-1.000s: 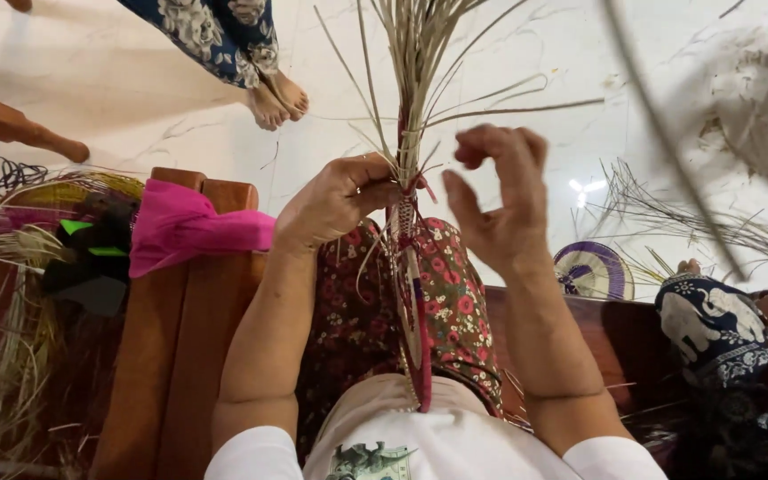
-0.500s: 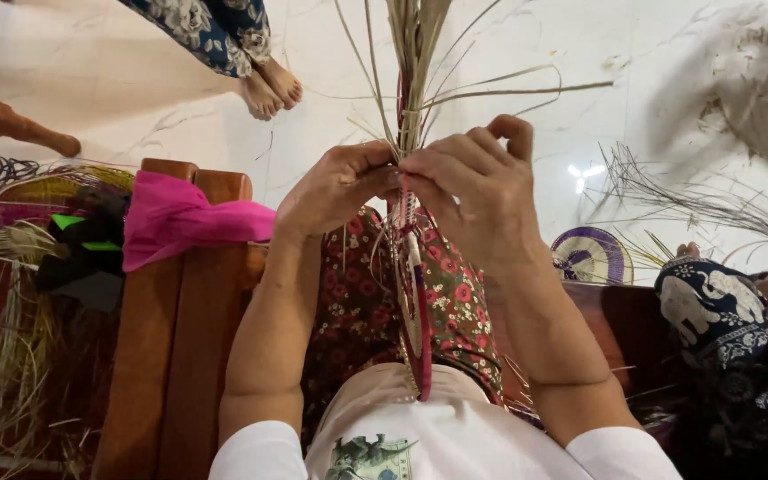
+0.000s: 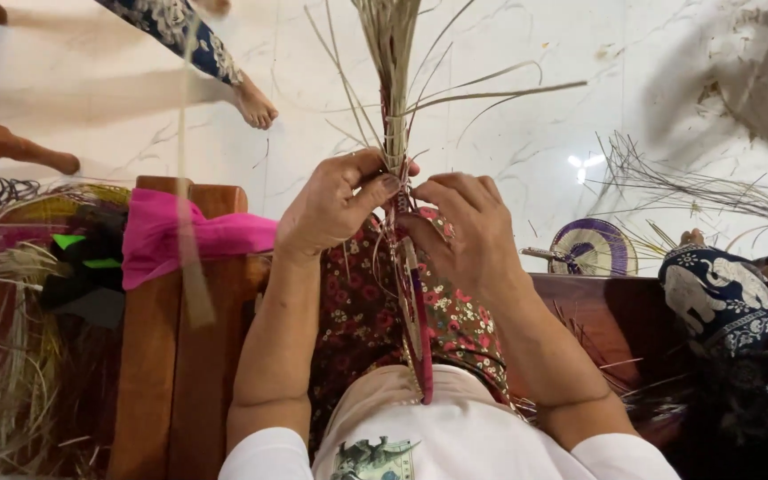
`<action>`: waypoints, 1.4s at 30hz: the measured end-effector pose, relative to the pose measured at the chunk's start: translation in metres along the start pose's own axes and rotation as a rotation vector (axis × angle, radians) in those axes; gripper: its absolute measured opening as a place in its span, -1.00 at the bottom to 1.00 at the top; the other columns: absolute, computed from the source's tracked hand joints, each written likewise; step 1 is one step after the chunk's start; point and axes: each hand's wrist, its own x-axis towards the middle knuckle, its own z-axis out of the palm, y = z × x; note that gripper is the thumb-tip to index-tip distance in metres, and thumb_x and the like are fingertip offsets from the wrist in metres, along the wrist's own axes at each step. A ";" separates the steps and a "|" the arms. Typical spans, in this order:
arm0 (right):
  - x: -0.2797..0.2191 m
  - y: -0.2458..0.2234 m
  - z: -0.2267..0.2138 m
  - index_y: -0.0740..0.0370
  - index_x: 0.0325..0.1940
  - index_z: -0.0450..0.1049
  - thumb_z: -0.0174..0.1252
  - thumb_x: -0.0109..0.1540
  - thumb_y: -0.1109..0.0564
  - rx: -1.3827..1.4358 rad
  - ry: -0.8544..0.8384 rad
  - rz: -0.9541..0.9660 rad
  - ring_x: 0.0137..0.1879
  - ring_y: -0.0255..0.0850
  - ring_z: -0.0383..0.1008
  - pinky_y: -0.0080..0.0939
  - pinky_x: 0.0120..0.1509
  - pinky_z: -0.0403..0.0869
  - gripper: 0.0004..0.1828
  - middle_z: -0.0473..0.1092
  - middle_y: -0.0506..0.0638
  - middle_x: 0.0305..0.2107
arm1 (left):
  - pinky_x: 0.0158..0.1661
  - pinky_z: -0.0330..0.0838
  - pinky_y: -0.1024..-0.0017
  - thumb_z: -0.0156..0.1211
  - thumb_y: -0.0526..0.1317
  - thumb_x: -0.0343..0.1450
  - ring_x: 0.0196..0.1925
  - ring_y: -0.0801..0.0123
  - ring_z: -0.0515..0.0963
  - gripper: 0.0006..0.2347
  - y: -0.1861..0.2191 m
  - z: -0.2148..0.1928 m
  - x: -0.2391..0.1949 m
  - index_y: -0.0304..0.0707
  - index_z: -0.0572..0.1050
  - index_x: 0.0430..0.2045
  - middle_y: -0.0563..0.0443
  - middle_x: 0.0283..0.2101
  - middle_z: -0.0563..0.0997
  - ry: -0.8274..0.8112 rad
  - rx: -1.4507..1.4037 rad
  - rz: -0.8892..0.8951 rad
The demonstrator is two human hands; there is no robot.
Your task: The person weaves a basket by hand, wrapping thin strips of natural fiber around a bundle of upright reeds. They repeatedly pull and tighten the wrapping material to secure the structure while seated.
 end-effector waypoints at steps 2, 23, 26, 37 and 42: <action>-0.008 0.013 0.009 0.17 -0.13 0.54 0.39 0.22 0.18 -0.003 0.015 0.028 -0.26 -0.13 0.50 -0.19 -0.15 0.39 -0.81 0.46 -0.05 -0.33 | -0.33 0.49 0.39 0.10 -0.35 0.54 -0.44 0.24 0.58 -0.85 -0.003 0.000 0.002 -0.41 0.51 -0.45 -0.16 -0.51 0.52 -0.023 0.002 -0.005; 0.012 -0.010 -0.024 0.51 -0.05 0.57 0.16 0.29 0.26 0.844 -0.122 0.724 -0.45 -0.33 0.36 -0.32 -0.34 0.43 -0.76 0.49 0.10 -0.55 | -0.28 0.53 0.43 0.15 -0.34 0.51 -0.39 0.31 0.54 -0.89 -0.035 0.004 -0.006 -0.43 0.58 -0.35 -0.13 -0.45 0.55 0.003 -0.114 -0.172; 0.025 -0.009 -0.020 0.62 0.00 0.49 0.10 0.31 0.29 1.039 -0.059 0.769 -0.46 -0.31 0.38 -0.37 -0.38 0.40 -0.72 0.46 0.12 -0.54 | -0.29 0.50 0.41 0.20 -0.37 0.49 -0.39 0.31 0.54 -0.93 -0.033 0.013 -0.010 -0.40 0.56 -0.38 -0.09 -0.45 0.55 0.040 -0.005 -0.132; 0.032 0.000 -0.032 0.35 -0.02 0.59 0.17 0.37 0.21 0.533 0.050 0.488 -0.33 -0.31 0.48 -0.29 -0.11 0.53 -0.82 0.47 0.03 -0.53 | -0.25 0.52 0.25 0.10 -0.48 0.47 -0.31 -0.03 0.62 -0.90 -0.042 0.011 -0.012 -0.53 0.54 -0.45 -0.30 -0.33 0.59 0.058 0.234 0.147; 0.039 -0.001 -0.020 0.27 -0.11 0.64 0.29 0.25 0.37 0.184 0.001 0.043 -0.29 -0.13 0.56 -0.16 -0.10 0.47 -0.85 0.55 0.06 -0.40 | -0.45 0.41 0.30 0.13 -0.40 0.50 -0.48 0.21 0.51 -0.81 -0.036 0.008 -0.015 -0.40 0.42 -0.58 -0.18 -0.54 0.44 0.064 0.185 -0.059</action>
